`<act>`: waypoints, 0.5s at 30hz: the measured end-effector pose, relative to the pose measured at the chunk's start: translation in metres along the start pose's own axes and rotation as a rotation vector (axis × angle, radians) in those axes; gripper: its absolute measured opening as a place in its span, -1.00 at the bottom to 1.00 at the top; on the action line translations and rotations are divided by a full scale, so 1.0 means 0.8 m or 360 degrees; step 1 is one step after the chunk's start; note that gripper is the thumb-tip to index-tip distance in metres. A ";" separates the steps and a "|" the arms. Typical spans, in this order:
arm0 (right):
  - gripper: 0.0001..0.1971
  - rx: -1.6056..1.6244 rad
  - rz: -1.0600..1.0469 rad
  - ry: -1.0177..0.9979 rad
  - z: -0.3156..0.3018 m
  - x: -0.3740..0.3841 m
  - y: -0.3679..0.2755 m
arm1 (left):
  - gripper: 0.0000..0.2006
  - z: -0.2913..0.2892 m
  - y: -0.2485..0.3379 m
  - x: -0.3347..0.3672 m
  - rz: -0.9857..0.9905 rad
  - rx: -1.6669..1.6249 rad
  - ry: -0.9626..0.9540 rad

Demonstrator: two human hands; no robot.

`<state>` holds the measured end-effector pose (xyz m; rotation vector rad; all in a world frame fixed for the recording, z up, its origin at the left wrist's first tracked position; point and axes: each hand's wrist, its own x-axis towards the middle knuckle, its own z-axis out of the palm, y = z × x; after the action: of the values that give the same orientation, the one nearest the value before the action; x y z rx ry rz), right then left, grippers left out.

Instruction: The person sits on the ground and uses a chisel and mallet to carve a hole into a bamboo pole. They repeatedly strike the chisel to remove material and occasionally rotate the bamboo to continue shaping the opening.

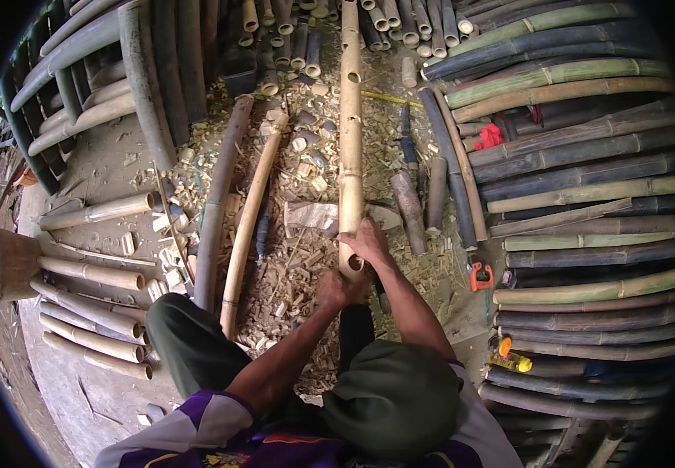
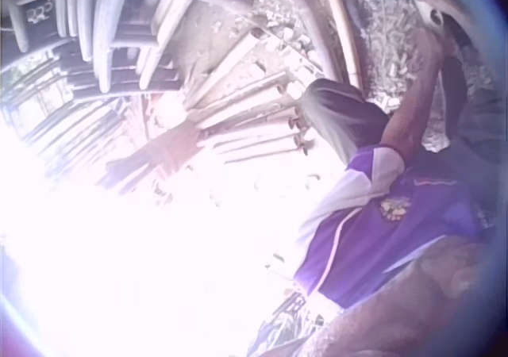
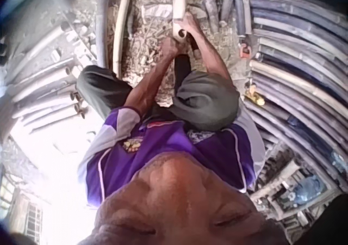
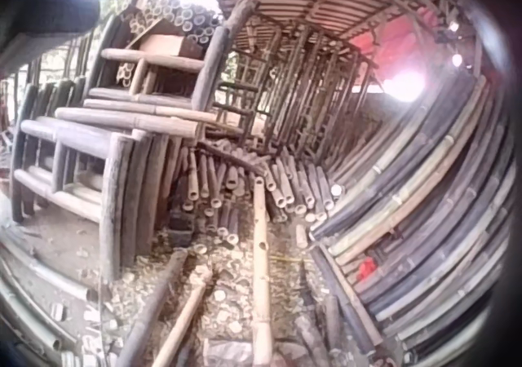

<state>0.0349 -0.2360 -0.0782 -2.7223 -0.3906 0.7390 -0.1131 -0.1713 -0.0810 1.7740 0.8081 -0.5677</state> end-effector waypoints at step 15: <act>-0.86 0.1095 0.0192 0.1032 -0.115 0.141 0.170 | -0.44 -0.004 -0.014 0.015 0.0141 -0.0147 0.0024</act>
<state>0.2018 -0.3426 -0.0999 -2.1554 0.1593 -0.0332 -0.1136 -0.1627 -0.0954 1.7220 0.7504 -0.4522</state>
